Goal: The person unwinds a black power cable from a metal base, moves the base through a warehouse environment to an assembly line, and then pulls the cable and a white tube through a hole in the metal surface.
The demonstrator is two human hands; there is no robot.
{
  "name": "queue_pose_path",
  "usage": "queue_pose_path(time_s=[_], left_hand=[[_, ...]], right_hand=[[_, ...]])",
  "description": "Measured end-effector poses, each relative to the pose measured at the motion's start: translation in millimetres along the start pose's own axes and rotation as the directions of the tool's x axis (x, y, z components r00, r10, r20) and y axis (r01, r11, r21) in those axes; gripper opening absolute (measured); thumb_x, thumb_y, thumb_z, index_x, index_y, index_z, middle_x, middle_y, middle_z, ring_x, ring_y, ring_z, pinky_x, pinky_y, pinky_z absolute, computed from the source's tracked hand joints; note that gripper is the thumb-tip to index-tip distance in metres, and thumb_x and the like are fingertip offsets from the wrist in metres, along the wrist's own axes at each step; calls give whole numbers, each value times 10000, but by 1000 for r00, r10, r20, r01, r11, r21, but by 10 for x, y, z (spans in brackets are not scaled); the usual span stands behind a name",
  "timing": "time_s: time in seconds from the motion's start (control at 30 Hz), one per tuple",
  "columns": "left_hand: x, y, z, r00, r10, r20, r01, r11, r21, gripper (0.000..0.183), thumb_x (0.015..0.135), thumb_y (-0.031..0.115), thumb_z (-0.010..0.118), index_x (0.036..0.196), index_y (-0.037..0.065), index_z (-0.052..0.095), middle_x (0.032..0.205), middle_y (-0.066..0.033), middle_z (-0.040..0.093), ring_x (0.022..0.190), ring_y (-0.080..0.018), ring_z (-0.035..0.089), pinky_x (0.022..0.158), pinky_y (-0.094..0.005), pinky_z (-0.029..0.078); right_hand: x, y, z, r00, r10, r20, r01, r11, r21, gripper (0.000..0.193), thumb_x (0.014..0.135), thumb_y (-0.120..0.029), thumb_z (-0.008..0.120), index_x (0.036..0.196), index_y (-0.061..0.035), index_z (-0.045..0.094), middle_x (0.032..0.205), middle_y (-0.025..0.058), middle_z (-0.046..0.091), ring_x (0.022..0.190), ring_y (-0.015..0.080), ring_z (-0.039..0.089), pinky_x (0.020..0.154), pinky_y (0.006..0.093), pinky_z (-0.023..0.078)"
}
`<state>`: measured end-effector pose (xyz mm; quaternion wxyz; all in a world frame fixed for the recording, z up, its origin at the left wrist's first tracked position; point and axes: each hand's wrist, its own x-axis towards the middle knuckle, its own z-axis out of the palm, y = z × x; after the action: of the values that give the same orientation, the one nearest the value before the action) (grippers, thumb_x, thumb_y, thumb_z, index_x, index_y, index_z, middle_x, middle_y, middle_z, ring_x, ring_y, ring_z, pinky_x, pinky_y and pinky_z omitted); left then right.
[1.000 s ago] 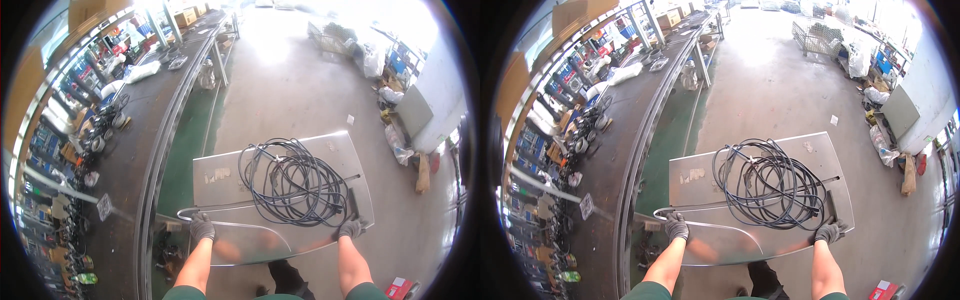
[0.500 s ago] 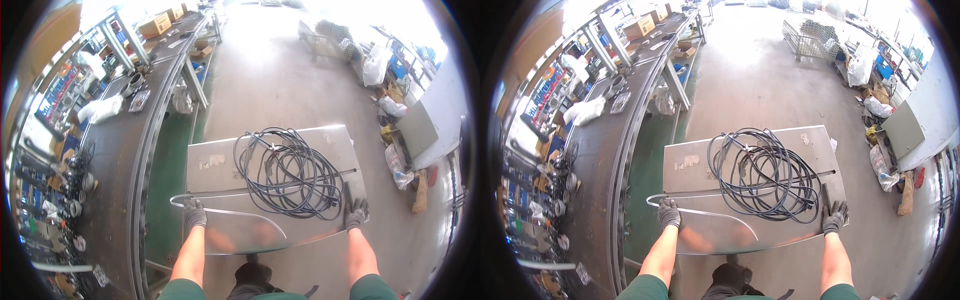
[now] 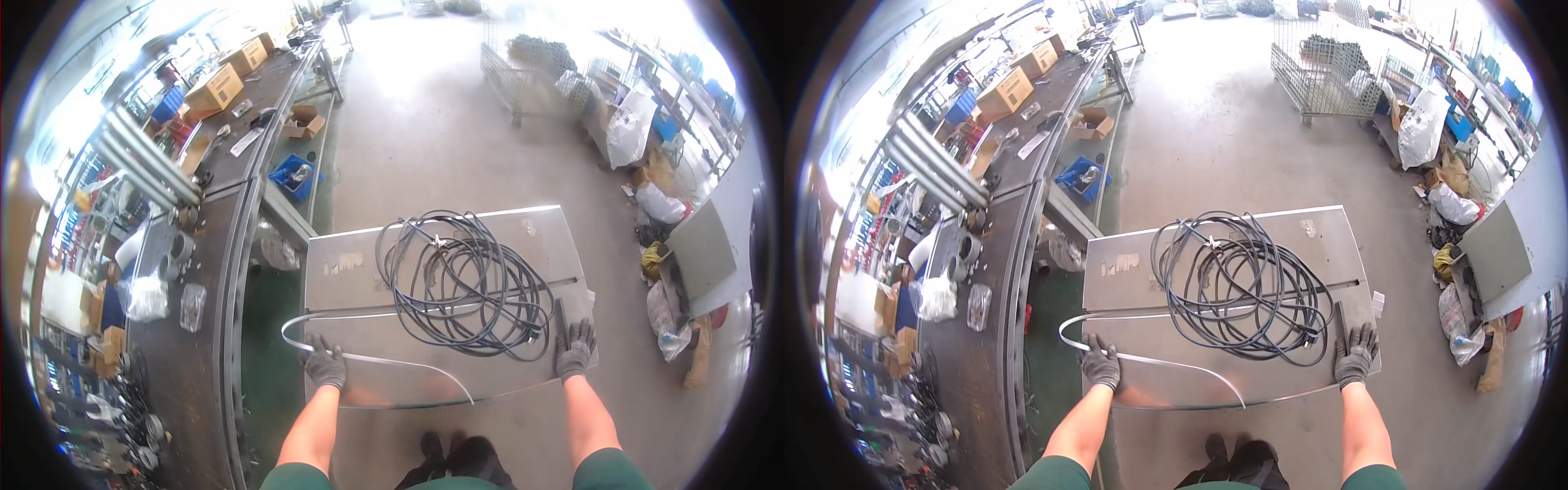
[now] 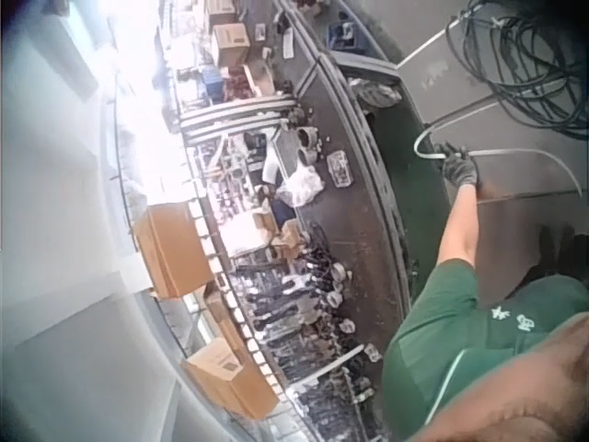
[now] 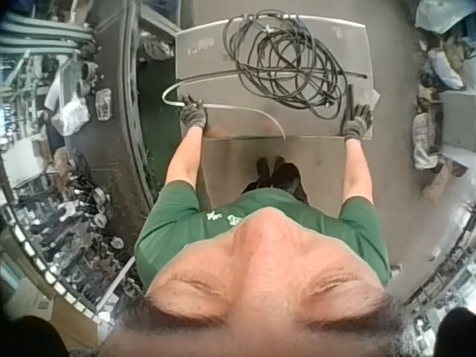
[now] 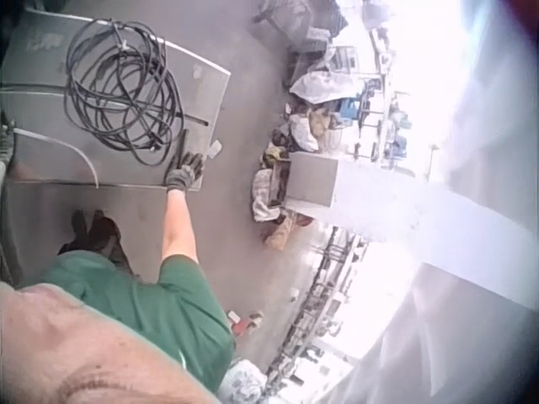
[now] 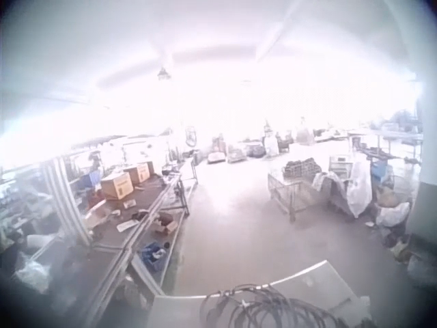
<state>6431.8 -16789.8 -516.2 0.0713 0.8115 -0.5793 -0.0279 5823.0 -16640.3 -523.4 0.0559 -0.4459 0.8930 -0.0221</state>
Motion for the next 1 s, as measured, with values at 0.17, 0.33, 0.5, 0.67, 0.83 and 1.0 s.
queue_pose_path(time_s=[0.17, 0.33, 0.5, 0.67, 0.83, 1.0], left_hand=[[830, 666, 198, 1000, -16, 20, 14, 993, 115, 730, 893, 402, 708, 1499, 100, 434, 1630, -118, 368, 1486, -371, 339, 1218, -538, 253], [2330, 1436, 310, 993, -45, 113, 41, 998, 38, 799, 860, 359, 718, 1516, 48, 385, 1626, -151, 351, 1465, -382, 360, 1223, -471, 291], [4034, 2600, 202, 948, -99, 301, 115, 993, -37, 808, 907, 326, 690, 1569, 58, 313, 1659, -175, 296, 1457, -424, 366, 1216, -473, 333], [5294, 3276, 493, 993, 55, 105, -76, 977, 201, 909, 919, 417, 656, 1623, 77, 192, 1100, -223, 706, 1016, -430, 668, 945, -513, 494], [6824, 3734, 1129, 917, 328, -226, -250, 916, 315, 945, 907, 412, 679, 1630, 78, 170, 1156, -249, 695, 1075, -459, 658, 1018, -519, 473], [8617, 5092, 720, 937, -72, 343, 95, 994, -52, 834, 902, 299, 690, 1585, 41, 286, 1653, -180, 304, 1407, -443, 432, 1179, -497, 377]], right_hand=[[1394, -549, -105, 999, -36, 1, 36, 999, 21, 685, 974, -493, 577, 1483, -39, 519, 1690, 198, 252, 1575, 406, 155, 1269, 552, 77], [2828, -1128, -18, 999, -37, -32, 36, 999, -40, 591, 990, -424, 601, 1459, -66, 570, 1666, 170, 327, 1561, 397, 212, 1272, 524, 106], [4425, -1734, 21, 990, -120, -69, 120, 993, 2, 626, 980, -426, 593, 1472, -44, 527, 1671, 192, 304, 1560, 406, 206, 1266, 552, 93], [5831, -2359, -24, 992, -100, -79, 104, 994, 44, 605, 955, -382, 627, 1437, -25, 554, 1656, 196, 329, 1553, 406, 225, 1264, 542, 122], [7366, -3233, -68, 995, -86, -44, 85, 996, -7, 594, 954, -363, 632, 1422, -2, 574, 1669, 187, 314, 1560, 393, 212, 1269, 530, 113], [8845, -4061, -75, 994, -44, -105, 52, 995, 83, 585, 969, -384, 614, 1404, 7, 590, 1658, 188, 332, 1551, 392, 232, 1267, 533, 115]])
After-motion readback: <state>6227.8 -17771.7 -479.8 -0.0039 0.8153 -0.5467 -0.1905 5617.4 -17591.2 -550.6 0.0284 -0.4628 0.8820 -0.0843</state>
